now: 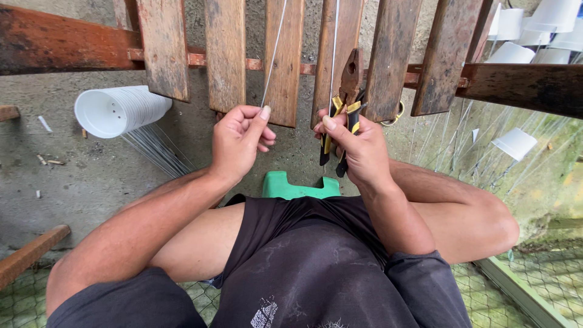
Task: The person bends metal wires into hooks using pliers and attaches them to a white plastic cup. They repeat the bending process for multiple wires and then thread the wires through holes in the cup to create a hanging planter.
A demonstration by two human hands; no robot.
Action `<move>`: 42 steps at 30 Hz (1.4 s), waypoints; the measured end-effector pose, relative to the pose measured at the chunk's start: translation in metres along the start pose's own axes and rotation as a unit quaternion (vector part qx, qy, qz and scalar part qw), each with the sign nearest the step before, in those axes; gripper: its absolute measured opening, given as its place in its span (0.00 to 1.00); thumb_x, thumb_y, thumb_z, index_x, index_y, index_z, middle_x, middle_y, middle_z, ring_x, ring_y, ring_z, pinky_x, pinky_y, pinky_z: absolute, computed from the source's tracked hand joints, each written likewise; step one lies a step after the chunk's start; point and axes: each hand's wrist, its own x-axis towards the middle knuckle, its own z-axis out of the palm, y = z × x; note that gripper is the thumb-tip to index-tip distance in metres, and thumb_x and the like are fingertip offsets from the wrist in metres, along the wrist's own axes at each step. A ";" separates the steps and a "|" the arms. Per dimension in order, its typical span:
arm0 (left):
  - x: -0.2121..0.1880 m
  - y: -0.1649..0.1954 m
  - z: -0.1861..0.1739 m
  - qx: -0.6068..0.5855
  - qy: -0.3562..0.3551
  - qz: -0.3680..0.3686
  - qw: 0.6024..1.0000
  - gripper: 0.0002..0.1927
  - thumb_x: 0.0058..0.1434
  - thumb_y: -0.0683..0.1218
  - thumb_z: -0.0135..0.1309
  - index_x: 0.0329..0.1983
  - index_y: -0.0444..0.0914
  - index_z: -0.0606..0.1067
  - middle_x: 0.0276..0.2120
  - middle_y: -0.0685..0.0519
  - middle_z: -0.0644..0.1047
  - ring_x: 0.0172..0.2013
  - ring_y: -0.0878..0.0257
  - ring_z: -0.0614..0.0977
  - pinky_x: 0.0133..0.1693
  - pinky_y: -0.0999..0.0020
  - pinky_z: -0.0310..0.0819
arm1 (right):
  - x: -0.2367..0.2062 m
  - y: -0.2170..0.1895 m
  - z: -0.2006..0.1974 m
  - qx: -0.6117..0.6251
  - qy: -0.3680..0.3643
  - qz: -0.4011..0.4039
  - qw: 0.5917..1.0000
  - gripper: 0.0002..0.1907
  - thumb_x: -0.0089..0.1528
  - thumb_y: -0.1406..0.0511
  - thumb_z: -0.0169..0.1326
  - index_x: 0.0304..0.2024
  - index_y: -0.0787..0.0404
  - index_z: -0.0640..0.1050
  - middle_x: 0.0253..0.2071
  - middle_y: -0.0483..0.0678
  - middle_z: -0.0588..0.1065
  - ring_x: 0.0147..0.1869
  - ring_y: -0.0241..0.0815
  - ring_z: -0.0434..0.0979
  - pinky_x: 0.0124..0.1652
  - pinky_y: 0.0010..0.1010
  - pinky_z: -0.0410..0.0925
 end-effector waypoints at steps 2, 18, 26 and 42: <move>-0.004 0.001 -0.002 0.016 0.001 0.007 1.000 0.12 0.72 0.48 0.52 0.48 0.32 0.75 0.27 0.50 0.81 0.25 0.67 0.82 0.26 0.74 0.79 | -0.001 -0.001 0.000 -0.029 0.015 0.013 0.999 0.09 0.67 0.65 0.59 0.43 0.68 0.80 0.45 0.53 0.80 0.47 0.41 0.80 0.50 0.34 0.72; -0.024 0.013 0.000 0.096 -0.019 0.096 0.991 0.19 0.72 0.44 0.54 0.63 0.31 0.70 0.29 0.50 0.80 0.30 0.66 0.83 0.32 0.73 0.81 | -0.003 -0.005 -0.001 -0.066 0.033 0.023 0.997 0.11 0.66 0.63 0.60 0.43 0.66 0.81 0.41 0.51 0.81 0.46 0.38 0.80 0.50 0.31 0.72; -0.028 0.000 0.033 -0.026 -0.129 -0.118 0.984 0.21 0.68 0.49 0.54 0.60 0.33 0.73 0.42 0.52 0.81 0.42 0.66 0.84 0.40 0.73 0.82 | -0.004 -0.006 -0.012 0.028 0.024 0.043 0.998 0.10 0.66 0.64 0.60 0.45 0.66 0.80 0.45 0.52 0.81 0.46 0.41 0.81 0.49 0.33 0.73; -0.003 0.003 0.059 -0.060 -0.188 0.004 0.980 0.18 0.74 0.49 0.50 0.58 0.32 0.76 0.45 0.53 0.81 0.44 0.72 0.80 0.49 0.75 0.77 | -0.027 0.018 -0.032 0.066 -0.007 -0.016 0.998 0.08 0.67 0.66 0.60 0.36 0.63 0.76 0.52 0.53 0.76 0.52 0.44 0.78 0.55 0.35 0.70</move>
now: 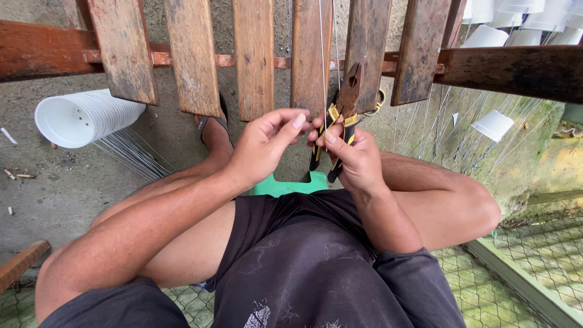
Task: The person bends metal wires into hooks using pliers and attaches them to a white plastic cup. They repeat the bending process for multiple wires and then thread the wires through holes in the cup to create a hanging planter.
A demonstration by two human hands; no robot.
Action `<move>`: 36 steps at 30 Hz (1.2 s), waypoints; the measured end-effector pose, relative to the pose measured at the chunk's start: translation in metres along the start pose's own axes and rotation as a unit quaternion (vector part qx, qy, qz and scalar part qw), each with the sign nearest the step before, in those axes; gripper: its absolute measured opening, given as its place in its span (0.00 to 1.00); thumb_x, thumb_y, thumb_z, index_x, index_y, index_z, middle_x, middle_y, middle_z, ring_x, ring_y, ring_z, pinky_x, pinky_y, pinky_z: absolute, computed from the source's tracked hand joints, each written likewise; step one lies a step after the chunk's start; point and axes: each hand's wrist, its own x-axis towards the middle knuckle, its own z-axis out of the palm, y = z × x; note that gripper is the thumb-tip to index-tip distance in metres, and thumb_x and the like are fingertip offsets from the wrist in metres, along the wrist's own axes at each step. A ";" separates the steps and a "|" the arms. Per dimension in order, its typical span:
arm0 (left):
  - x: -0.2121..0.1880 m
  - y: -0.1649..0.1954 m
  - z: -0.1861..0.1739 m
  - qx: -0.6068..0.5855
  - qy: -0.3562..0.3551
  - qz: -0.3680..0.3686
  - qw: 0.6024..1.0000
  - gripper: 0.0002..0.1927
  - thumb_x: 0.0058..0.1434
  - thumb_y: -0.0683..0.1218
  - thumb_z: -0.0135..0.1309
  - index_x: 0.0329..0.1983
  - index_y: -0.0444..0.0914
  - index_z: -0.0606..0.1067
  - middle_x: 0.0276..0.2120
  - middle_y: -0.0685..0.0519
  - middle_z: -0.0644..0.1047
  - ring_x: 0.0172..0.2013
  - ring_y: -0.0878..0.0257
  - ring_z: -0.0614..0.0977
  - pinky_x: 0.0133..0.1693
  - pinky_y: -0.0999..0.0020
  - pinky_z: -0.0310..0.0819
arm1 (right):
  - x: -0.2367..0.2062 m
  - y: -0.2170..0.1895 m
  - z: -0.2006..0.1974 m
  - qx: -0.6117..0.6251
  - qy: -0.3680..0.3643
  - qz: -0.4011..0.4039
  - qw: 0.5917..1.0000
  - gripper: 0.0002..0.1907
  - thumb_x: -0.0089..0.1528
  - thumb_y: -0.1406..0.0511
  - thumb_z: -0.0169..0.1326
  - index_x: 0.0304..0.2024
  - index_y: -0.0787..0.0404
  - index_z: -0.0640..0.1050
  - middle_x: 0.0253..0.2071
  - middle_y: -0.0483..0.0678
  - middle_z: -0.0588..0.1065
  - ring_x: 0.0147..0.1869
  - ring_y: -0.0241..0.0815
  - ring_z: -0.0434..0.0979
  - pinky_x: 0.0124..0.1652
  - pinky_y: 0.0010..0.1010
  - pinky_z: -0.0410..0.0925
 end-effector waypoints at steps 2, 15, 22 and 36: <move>0.005 0.006 0.000 0.048 0.006 0.020 0.999 0.18 0.75 0.48 0.49 0.60 0.32 0.76 0.47 0.53 0.81 0.44 0.72 0.79 0.48 0.75 0.77 | -0.003 0.005 0.001 -0.006 -0.006 -0.009 1.000 0.09 0.67 0.65 0.60 0.36 0.63 0.76 0.52 0.53 0.75 0.52 0.44 0.78 0.56 0.36 0.69; 0.016 0.019 0.023 -0.036 -0.021 -0.028 0.999 0.14 0.72 0.46 0.55 0.51 0.31 0.79 0.36 0.54 0.79 0.33 0.71 0.77 0.36 0.75 0.76 | -0.025 0.012 0.002 -0.087 -0.009 0.010 0.996 0.12 0.70 0.62 0.58 0.39 0.64 0.77 0.49 0.54 0.77 0.54 0.41 0.77 0.56 0.34 0.70; 0.001 0.025 0.018 -0.044 -0.061 -0.067 0.995 0.13 0.74 0.44 0.55 0.54 0.31 0.78 0.42 0.51 0.82 0.42 0.70 0.81 0.46 0.75 0.79 | -0.047 -0.056 -0.022 -0.419 -0.030 -0.054 0.906 0.06 0.68 0.69 0.59 0.44 0.67 0.81 0.53 0.50 0.75 0.56 0.42 0.77 0.56 0.33 0.71; -0.014 0.023 0.030 -0.013 -0.071 -0.092 0.993 0.13 0.70 0.43 0.55 0.54 0.31 0.78 0.41 0.52 0.84 0.41 0.71 0.82 0.44 0.76 0.79 | -0.035 -0.036 -0.024 -0.564 0.105 -0.171 0.801 0.14 0.56 0.66 0.73 0.41 0.65 0.83 0.45 0.52 0.74 0.53 0.47 0.75 0.52 0.35 0.70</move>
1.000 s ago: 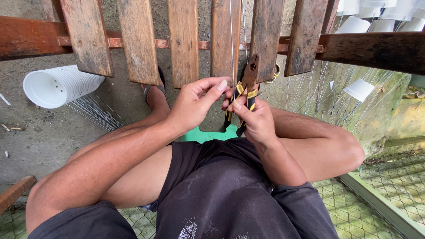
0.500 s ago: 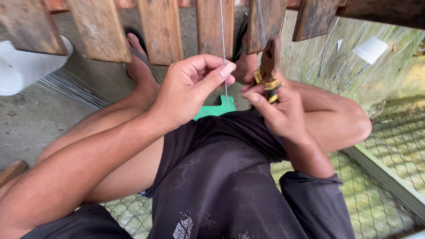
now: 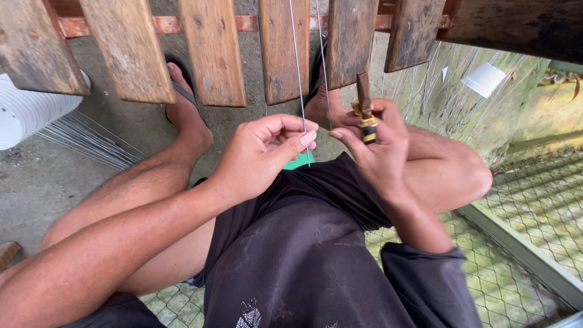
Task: The person bends metal wires into hooks using pliers and attaches them to a white plastic cup. They repeat the bending process for multiple wires and then thread the wires through holes in the cup to create a hanging planter.
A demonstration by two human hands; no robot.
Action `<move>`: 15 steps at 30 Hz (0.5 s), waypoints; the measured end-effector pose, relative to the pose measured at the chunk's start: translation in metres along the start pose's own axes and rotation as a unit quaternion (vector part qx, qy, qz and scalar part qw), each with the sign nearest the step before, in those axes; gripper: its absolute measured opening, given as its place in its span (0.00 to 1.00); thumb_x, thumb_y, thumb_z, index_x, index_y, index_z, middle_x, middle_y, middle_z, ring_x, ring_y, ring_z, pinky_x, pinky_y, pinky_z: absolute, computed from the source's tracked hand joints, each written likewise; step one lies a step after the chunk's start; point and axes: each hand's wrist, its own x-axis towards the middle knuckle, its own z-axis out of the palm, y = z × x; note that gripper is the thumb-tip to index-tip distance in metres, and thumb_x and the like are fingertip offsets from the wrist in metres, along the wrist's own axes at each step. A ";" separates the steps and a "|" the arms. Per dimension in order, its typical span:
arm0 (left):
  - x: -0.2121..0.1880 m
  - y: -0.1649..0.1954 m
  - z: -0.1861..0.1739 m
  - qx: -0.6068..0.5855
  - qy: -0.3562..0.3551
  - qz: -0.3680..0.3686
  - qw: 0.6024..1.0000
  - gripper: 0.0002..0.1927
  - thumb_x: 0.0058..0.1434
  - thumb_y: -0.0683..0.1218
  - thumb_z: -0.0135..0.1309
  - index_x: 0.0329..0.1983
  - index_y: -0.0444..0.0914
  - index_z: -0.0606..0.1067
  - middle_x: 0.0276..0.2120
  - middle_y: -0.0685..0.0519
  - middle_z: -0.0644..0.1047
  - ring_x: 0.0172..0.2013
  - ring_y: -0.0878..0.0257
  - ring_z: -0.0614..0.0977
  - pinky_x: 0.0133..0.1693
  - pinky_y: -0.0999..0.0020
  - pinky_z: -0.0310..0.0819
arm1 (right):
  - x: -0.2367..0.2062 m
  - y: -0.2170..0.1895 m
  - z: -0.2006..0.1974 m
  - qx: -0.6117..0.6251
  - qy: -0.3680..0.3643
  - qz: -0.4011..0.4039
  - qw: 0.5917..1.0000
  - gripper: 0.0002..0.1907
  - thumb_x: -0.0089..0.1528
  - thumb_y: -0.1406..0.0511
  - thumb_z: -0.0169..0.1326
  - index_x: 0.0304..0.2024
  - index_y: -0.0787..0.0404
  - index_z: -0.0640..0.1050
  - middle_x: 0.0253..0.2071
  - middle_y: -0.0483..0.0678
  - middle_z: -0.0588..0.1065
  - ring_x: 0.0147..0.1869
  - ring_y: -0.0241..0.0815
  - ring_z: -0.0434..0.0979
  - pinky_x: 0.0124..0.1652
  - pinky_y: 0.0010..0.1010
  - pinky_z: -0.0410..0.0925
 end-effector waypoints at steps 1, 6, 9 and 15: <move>-0.003 -0.002 0.001 0.011 0.011 0.000 1.000 0.13 0.70 0.43 0.56 0.53 0.32 0.79 0.40 0.52 0.83 0.41 0.72 0.82 0.43 0.76 0.78 | -0.003 0.001 0.010 0.017 0.009 0.017 1.000 0.14 0.57 0.66 0.72 0.41 0.65 0.83 0.45 0.51 0.75 0.52 0.46 0.75 0.52 0.34 0.69; -0.009 -0.018 -0.003 0.048 0.025 -0.012 0.998 0.13 0.68 0.45 0.57 0.51 0.33 0.80 0.40 0.54 0.83 0.40 0.73 0.81 0.43 0.76 0.78 | -0.013 0.010 0.045 0.140 0.041 0.063 0.987 0.10 0.61 0.68 0.69 0.40 0.67 0.82 0.46 0.47 0.76 0.52 0.40 0.76 0.52 0.29 0.69; -0.013 -0.040 -0.012 0.022 0.043 -0.026 0.999 0.15 0.71 0.48 0.54 0.51 0.32 0.80 0.39 0.53 0.83 0.41 0.71 0.82 0.44 0.75 0.78 | -0.017 0.017 0.050 0.212 0.019 0.159 0.964 0.09 0.63 0.67 0.68 0.37 0.68 0.83 0.39 0.44 0.75 0.42 0.33 0.73 0.42 0.24 0.67; -0.013 -0.084 -0.034 0.024 0.165 -0.002 0.986 0.19 0.77 0.49 0.50 0.58 0.28 0.69 0.49 0.45 0.77 0.50 0.63 0.79 0.52 0.68 0.76 | -0.015 0.032 0.050 0.328 0.004 0.232 0.916 0.09 0.63 0.66 0.65 0.35 0.65 0.79 0.35 0.42 0.78 0.38 0.29 0.75 0.42 0.22 0.69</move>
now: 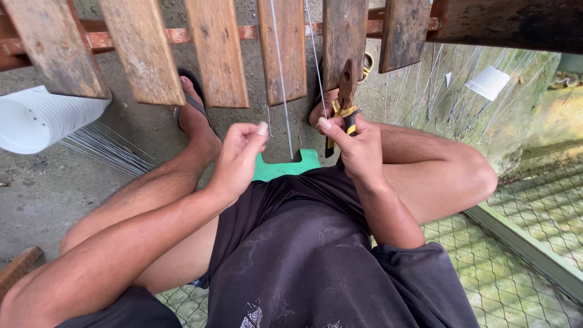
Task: The person bends metal wires into hooks using pliers and attaches them to a white plastic cup. They repeat the bending process for multiple wires and then thread the wires through holes in the cup to create a hanging planter.
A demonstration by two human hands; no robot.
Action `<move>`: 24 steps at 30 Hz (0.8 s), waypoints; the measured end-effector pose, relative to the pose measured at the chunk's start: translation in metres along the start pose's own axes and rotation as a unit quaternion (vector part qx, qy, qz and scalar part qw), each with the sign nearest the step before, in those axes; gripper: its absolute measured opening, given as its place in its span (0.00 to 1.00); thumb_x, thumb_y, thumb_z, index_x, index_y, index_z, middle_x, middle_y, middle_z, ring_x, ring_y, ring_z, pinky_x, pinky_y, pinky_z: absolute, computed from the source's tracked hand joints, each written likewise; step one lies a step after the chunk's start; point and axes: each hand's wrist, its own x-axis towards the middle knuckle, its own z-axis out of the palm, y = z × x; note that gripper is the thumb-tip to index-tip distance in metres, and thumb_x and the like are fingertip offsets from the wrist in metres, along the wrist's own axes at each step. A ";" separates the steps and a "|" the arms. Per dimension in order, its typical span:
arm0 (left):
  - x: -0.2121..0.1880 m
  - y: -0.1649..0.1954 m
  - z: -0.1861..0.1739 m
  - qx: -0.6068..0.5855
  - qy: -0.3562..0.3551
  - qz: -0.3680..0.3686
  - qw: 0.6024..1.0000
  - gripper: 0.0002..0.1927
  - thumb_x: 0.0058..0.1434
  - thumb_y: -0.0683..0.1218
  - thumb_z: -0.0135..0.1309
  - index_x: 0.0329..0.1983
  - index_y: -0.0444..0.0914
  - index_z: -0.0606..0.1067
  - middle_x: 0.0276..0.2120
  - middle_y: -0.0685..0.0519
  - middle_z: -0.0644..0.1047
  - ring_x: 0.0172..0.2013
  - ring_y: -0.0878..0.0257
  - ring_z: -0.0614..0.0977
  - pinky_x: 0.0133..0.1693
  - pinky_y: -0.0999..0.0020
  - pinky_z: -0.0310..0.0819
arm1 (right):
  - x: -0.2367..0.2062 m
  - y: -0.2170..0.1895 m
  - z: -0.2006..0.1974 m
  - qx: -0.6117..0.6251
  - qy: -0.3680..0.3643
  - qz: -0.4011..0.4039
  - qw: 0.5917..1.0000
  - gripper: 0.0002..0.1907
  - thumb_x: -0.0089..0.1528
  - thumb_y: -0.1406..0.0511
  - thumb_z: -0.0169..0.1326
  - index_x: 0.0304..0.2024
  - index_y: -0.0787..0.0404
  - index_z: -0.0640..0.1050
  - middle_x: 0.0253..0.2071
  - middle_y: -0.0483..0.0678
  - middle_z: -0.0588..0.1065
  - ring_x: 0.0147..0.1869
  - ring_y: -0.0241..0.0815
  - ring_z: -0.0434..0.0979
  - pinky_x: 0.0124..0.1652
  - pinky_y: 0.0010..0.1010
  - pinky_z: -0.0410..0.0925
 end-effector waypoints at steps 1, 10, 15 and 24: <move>0.007 -0.004 0.002 -0.035 -0.015 0.029 0.999 0.21 0.75 0.48 0.51 0.62 0.28 0.66 0.54 0.45 0.76 0.54 0.63 0.78 0.56 0.68 0.73 | 0.002 0.001 -0.001 0.012 -0.003 0.002 1.000 0.08 0.63 0.66 0.65 0.35 0.65 0.79 0.35 0.43 0.79 0.39 0.30 0.76 0.43 0.22 0.70; 0.003 0.029 0.003 -0.094 -0.072 -0.012 0.993 0.19 0.71 0.45 0.51 0.62 0.29 0.73 0.45 0.44 0.82 0.42 0.62 0.85 0.46 0.68 0.82 | 0.011 0.003 0.000 0.086 0.003 -0.024 0.996 0.06 0.63 0.70 0.64 0.34 0.66 0.79 0.40 0.46 0.79 0.42 0.35 0.77 0.45 0.27 0.71; -0.007 0.053 -0.008 -0.019 -0.055 0.034 0.998 0.18 0.71 0.44 0.50 0.60 0.30 0.74 0.42 0.46 0.83 0.38 0.64 0.85 0.41 0.70 0.82 | 0.013 -0.008 0.005 0.115 -0.015 -0.067 0.991 0.05 0.64 0.69 0.63 0.37 0.67 0.81 0.46 0.45 0.79 0.49 0.35 0.79 0.50 0.28 0.73; -0.009 0.072 -0.056 0.017 0.009 0.052 0.998 0.16 0.71 0.43 0.52 0.58 0.30 0.77 0.39 0.46 0.83 0.34 0.65 0.83 0.37 0.71 0.80 | 0.007 -0.022 0.028 0.168 0.035 0.010 0.985 0.08 0.63 0.67 0.62 0.42 0.66 0.79 0.37 0.49 0.80 0.38 0.36 0.79 0.41 0.29 0.73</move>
